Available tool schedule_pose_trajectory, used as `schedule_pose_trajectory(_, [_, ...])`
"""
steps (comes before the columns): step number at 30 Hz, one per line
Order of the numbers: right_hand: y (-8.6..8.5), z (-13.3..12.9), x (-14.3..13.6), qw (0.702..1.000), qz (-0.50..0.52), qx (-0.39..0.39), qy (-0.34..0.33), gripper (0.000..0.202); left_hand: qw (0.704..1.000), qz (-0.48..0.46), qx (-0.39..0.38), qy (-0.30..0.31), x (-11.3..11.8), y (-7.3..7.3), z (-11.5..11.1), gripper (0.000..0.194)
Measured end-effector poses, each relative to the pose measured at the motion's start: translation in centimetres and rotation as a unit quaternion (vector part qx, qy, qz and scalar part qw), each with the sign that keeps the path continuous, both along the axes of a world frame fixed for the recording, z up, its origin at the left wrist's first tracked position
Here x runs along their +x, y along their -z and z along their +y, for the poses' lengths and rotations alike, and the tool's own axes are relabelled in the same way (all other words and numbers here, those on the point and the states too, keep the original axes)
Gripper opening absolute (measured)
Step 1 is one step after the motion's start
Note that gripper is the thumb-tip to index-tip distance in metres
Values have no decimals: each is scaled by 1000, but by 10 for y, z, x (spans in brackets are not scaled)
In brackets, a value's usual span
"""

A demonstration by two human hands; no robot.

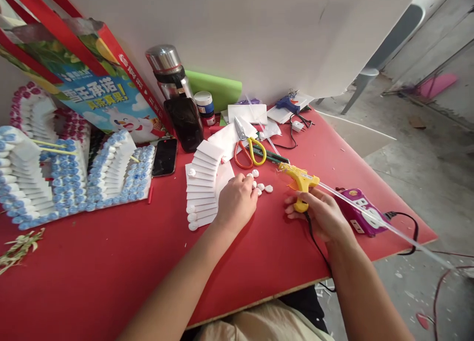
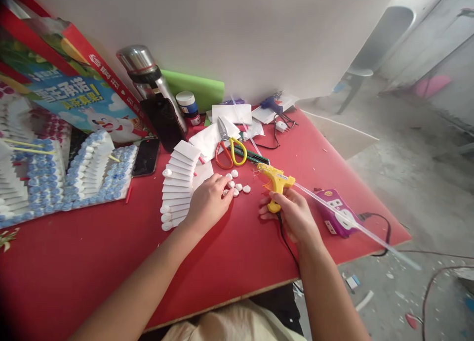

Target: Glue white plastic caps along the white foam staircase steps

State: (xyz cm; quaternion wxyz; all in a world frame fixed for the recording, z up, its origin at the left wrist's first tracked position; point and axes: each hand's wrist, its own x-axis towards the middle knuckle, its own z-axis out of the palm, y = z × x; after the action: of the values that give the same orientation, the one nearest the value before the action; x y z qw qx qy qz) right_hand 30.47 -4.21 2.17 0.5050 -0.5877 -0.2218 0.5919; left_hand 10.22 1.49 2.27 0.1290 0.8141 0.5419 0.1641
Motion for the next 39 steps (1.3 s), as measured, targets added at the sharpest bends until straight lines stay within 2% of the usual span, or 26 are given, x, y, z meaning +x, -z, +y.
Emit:
schedule_pose_trajectory(7, [15,-8,-17,992,-29,98,78,43,1000,-11,5,-5,14,3,2,10])
schedule_pose_trajectory(13, [6,-14,-23,975,-149,145,73,36,999,-36,9,-8,17,12,6,9])
schedule_pose_trajectory(20, [4,-9,-19,958,-223,149,101,24,998,-1,59,9,23,9,5,10])
schedule_pose_trajectory(29, [-3,1,-27,959,-230,144,86,17,993,37,82,75,34,9,13,11])
schedule_pose_trajectory(32, [-6,6,-30,961,-198,171,92,18,990,-44,89,97,31,6,10,13])
schedule_pose_trajectory(35, [-13,9,-34,962,-170,197,82,24,970,-227,13,92,9,-7,1,5])
schedule_pose_trajectory(37, [-19,11,-36,961,-170,210,55,27,927,-357,-104,51,-17,-18,-5,13])
schedule_pose_trajectory(39, [-27,13,-40,964,-160,210,19,24,862,-459,-214,11,-50,-26,-9,19])
